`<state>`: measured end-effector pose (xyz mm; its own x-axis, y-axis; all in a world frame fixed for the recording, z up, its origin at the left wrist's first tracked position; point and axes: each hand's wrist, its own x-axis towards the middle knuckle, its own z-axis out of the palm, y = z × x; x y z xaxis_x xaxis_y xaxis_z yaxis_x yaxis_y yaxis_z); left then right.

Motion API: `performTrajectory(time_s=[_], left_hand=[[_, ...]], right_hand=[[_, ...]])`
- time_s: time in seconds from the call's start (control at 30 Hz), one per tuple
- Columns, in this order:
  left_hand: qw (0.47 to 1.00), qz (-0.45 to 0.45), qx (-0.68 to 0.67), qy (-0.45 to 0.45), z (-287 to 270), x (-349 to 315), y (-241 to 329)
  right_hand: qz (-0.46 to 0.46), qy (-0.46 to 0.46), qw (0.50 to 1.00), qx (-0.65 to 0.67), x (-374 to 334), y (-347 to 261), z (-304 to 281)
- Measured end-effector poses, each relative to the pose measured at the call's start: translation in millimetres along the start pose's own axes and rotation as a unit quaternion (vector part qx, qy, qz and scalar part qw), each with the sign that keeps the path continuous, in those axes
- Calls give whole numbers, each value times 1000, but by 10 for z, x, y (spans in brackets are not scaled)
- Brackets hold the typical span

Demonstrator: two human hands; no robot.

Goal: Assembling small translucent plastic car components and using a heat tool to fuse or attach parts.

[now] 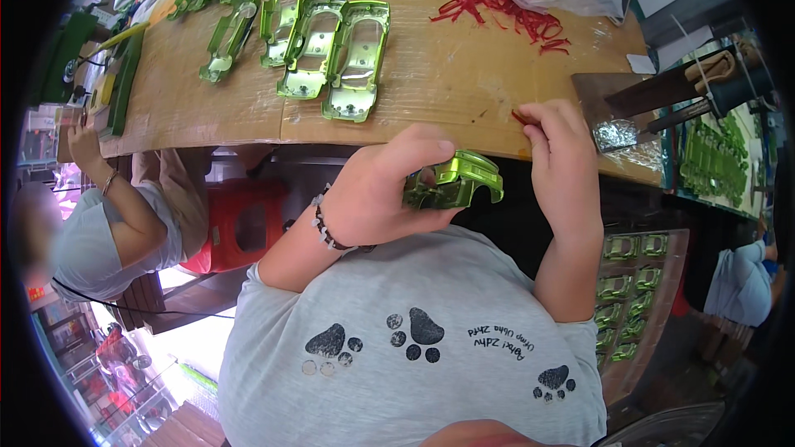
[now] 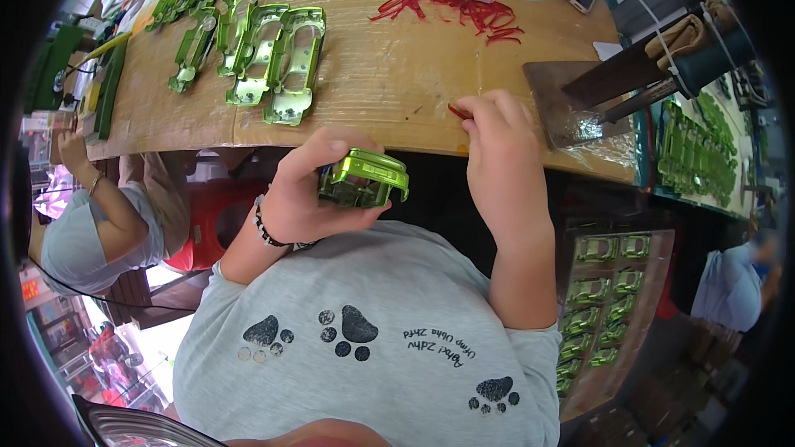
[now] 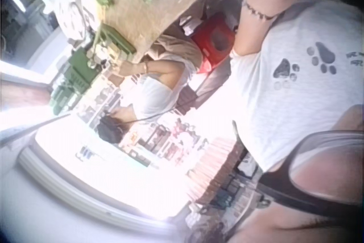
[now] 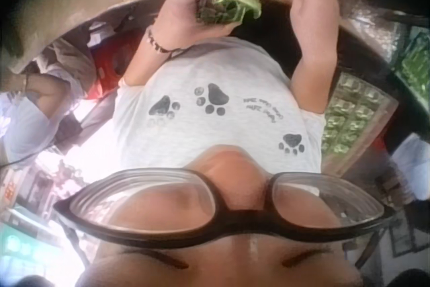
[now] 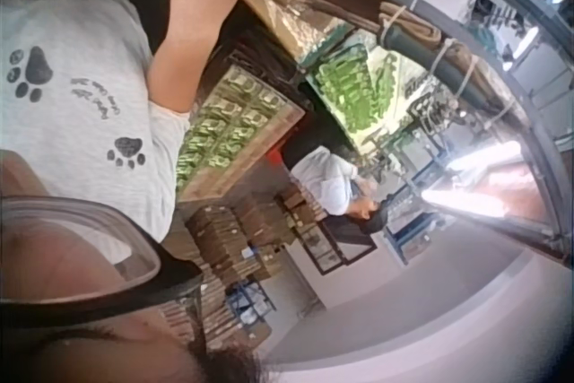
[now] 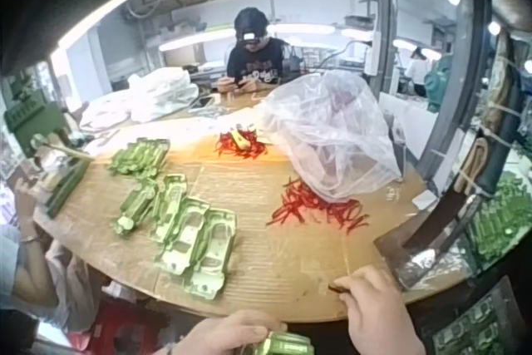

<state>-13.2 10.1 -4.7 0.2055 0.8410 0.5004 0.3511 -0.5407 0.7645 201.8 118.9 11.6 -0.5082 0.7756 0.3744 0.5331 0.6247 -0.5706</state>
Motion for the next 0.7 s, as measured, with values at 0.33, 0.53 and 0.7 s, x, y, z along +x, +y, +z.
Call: performTrajectory(time_s=[0.33,0.53,0.7], left_hand=[[998,-45,-12,-34,101,-28,11],[996,-64,16,-67,178,-33,14],[995,-54,30,-75,191,-3,45]], right_hand=[[2,20,995,-95,-43,-65,35],[-23,37,990,-133,-58,-68,37],[5,28,991,131,-176,-291,-152]])
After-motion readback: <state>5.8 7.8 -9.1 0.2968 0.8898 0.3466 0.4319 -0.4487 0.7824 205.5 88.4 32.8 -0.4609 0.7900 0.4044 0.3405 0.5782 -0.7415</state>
